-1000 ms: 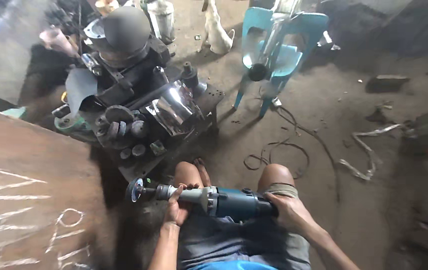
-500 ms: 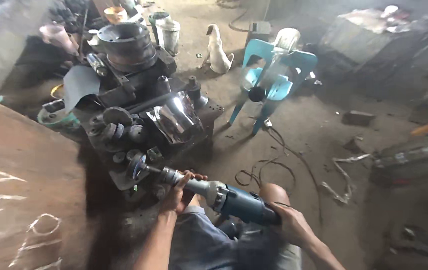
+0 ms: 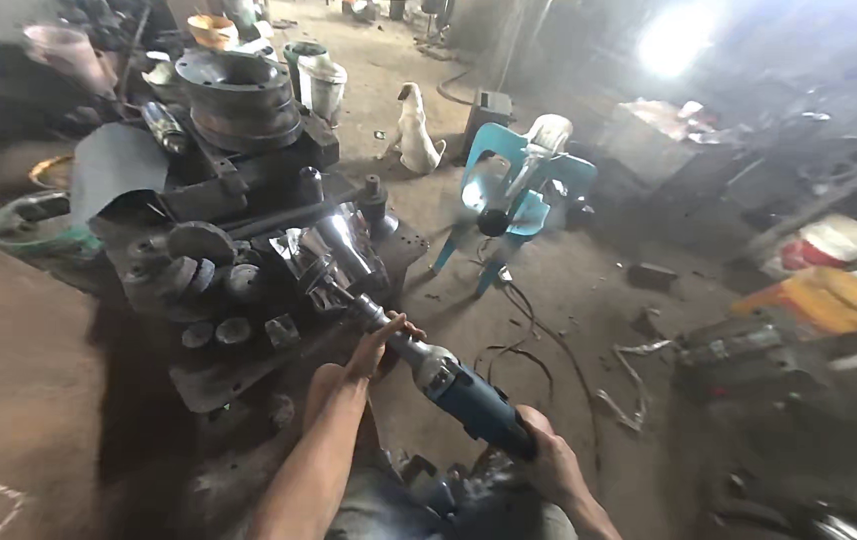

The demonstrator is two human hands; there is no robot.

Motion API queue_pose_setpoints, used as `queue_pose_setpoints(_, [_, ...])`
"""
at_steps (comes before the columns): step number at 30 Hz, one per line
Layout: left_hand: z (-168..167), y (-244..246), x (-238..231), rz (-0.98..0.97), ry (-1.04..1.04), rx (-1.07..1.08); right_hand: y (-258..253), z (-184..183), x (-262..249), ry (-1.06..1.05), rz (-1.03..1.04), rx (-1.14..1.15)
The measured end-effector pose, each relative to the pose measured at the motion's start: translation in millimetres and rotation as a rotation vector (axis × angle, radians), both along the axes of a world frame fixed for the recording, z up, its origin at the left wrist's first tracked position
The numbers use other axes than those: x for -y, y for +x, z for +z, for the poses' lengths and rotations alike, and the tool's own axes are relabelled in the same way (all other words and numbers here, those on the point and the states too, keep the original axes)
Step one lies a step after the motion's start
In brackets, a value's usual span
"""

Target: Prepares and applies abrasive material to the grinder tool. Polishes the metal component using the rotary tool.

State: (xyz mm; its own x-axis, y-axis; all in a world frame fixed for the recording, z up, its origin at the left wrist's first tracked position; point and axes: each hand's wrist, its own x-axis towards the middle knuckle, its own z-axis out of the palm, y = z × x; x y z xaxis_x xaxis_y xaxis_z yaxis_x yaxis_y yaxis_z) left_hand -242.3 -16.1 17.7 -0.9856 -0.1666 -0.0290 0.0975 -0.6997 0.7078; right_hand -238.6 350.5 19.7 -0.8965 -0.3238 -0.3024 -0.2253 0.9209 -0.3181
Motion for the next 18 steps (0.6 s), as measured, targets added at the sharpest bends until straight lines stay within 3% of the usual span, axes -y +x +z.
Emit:
queue_pose_setpoints(6, [3.5,1.3,-7.7,0.02,0.006,0.006,4.4,7.1,-5.4,-0.021,-0.002,0.194])
queue_pose_setpoints(13, [35.6,-17.1,-2.3,0.206,0.081,0.196,-5.1,5.9,11.6,-0.165,0.059,0.161])
queue_pose_setpoints(18, [63.9,-26.0,-15.1,0.234,-0.069,0.238,3.9,18.3,-3.1,-0.316,0.065,0.23])
